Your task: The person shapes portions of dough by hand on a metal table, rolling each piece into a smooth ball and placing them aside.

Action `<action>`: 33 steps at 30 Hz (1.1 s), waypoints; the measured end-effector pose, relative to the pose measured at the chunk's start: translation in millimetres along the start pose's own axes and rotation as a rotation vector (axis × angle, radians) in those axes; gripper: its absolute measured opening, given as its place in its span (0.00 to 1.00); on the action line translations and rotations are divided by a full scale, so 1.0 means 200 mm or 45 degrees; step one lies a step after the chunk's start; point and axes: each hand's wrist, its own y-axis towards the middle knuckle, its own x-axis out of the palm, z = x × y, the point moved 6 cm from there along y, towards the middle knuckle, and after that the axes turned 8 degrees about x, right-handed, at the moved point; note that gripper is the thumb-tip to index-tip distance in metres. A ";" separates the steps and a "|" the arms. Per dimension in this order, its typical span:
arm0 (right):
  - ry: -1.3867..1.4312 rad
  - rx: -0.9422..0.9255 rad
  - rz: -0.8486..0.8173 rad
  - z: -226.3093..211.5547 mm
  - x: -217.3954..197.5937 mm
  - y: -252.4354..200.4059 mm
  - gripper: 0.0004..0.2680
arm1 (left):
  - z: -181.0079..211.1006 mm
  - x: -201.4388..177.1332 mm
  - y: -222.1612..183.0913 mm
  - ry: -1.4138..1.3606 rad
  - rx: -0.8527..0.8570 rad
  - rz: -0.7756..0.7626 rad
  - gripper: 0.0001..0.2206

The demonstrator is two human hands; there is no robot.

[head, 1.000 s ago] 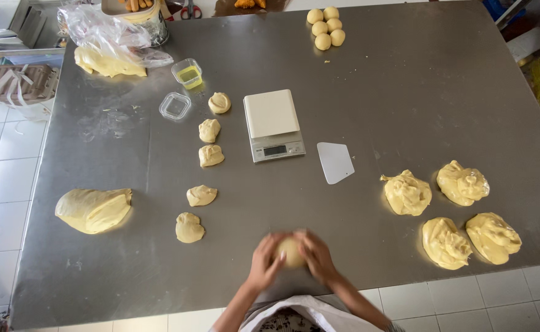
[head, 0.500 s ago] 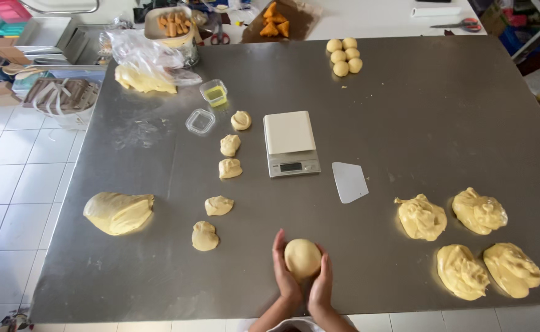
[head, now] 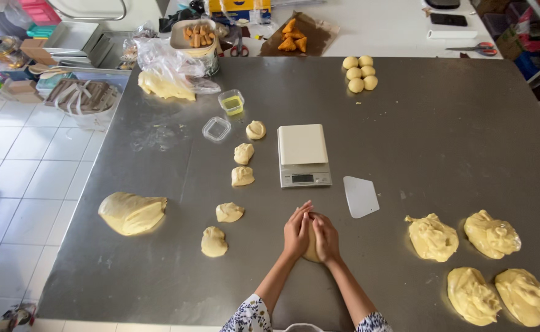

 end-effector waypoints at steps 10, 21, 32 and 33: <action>0.168 0.318 -0.202 0.07 -0.14 -0.38 0.19 | 0.14 -0.06 -0.36 -0.116 -0.276 -0.242 0.17; 0.372 0.221 0.246 -0.05 -0.17 -0.79 0.22 | 0.26 -0.15 -0.78 -0.073 -0.148 -0.064 0.24; 0.306 0.093 -0.369 -0.08 -0.21 0.03 0.24 | -0.11 -0.18 -0.18 -0.078 -0.390 0.240 0.24; 0.208 -0.023 -0.310 -0.09 -0.21 0.05 0.24 | -0.13 -0.13 -0.13 -0.240 -0.345 0.190 0.23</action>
